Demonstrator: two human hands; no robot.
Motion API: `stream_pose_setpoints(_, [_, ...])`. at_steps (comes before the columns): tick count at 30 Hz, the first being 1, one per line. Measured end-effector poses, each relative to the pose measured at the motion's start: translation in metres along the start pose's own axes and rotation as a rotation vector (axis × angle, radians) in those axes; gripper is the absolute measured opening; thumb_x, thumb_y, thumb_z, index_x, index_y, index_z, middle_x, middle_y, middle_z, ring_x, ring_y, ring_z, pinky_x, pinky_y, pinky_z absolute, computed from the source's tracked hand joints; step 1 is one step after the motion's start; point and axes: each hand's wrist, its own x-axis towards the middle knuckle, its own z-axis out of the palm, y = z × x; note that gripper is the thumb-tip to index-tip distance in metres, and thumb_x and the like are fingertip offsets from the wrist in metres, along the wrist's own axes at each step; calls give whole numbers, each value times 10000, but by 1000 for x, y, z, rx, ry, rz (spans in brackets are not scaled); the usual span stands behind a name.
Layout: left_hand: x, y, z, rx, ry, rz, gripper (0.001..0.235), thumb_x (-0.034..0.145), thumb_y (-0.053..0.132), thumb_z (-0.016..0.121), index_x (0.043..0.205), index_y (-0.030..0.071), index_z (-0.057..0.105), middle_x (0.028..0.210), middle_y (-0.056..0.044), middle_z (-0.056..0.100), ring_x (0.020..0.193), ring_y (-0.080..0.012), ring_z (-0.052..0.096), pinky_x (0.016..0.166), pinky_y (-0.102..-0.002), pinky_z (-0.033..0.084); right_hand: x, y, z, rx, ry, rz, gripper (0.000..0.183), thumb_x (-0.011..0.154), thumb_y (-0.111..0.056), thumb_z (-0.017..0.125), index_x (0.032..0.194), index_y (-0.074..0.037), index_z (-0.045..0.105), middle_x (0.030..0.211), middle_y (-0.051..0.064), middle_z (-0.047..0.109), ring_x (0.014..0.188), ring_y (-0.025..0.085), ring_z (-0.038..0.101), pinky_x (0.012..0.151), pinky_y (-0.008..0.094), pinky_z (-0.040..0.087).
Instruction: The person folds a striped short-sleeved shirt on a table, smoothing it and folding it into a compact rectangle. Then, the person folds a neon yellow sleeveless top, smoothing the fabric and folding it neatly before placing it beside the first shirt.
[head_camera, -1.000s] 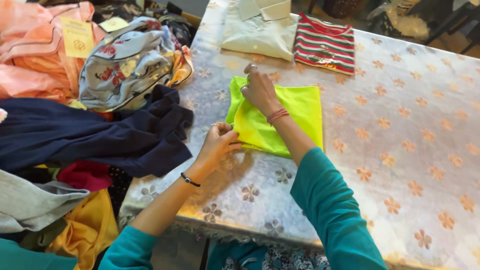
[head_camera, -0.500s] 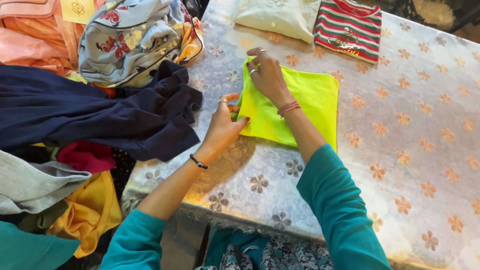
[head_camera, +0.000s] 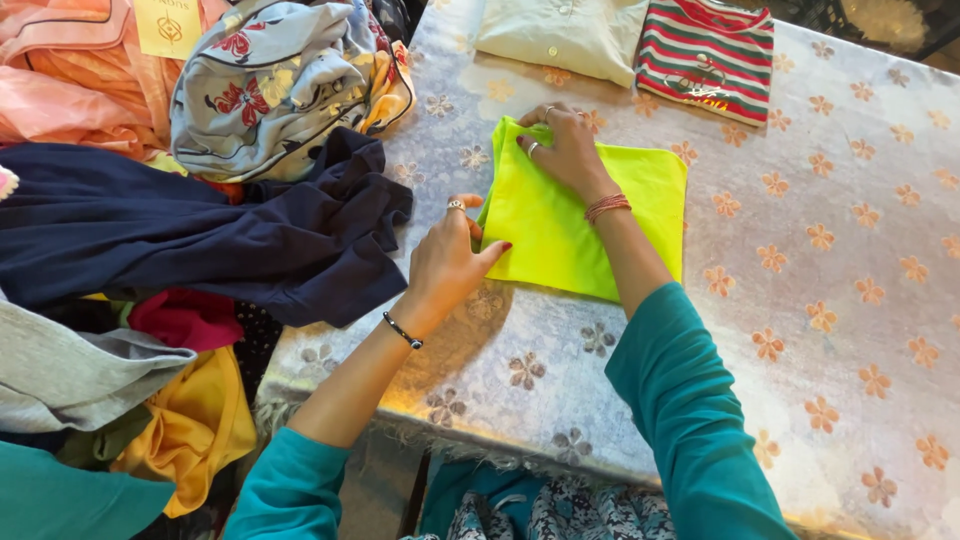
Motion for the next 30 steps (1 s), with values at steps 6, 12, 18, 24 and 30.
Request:
stream_pose_setpoints(6, [1, 10, -5, -194, 62, 90, 585, 849, 245, 801, 1342, 82, 530, 926, -69, 713, 764, -280, 702, 688, -406, 538, 5, -1, 1, -20, 184, -14, 134, 827, -88, 792, 955, -58, 766, 1039, 154, 719, 1060, 320, 663, 1001, 426, 456])
stream_pose_setpoints(12, [10, -27, 14, 9, 6, -10, 543, 878, 271, 792, 1312, 60, 543, 924, -62, 727, 845, -285, 707, 718, -426, 538, 8, 1, 11, -43, 111, 124, 156, 843, -109, 783, 994, -76, 759, 997, 149, 698, 1005, 311, 666, 903, 401, 503])
stream_pose_setpoints(18, [6, -20, 12, 127, 134, 129, 674, 766, 398, 894, 1190, -18, 575, 1063, -222, 694, 983, -383, 690, 791, -449, 556, 14, 35, 21, 19, 15, 116, 328, 761, -151, 789, 1056, -44, 694, 992, 136, 656, 983, 329, 650, 859, 412, 493])
stream_pose_setpoints(24, [12, -5, -4, 194, -200, -34, 438, 817, 416, 860, 945, 25, 711, 1009, -186, 726, 1014, -373, 701, 839, -481, 539, 21, 6, -22, -63, -193, 234, 274, 810, -194, 793, 989, 2, 725, 930, 168, 679, 920, 314, 662, 839, 418, 503])
stream_pose_setpoints(30, [22, 31, -32, -263, 24, 348, 301, 882, 257, 834, 949, 45, 631, 862, -76, 739, 825, -177, 758, 752, -309, 581, -31, -37, -170, 292, -12, 102, 201, 907, -50, 697, 1099, -4, 734, 981, 43, 758, 891, 101, 683, 816, 287, 551])
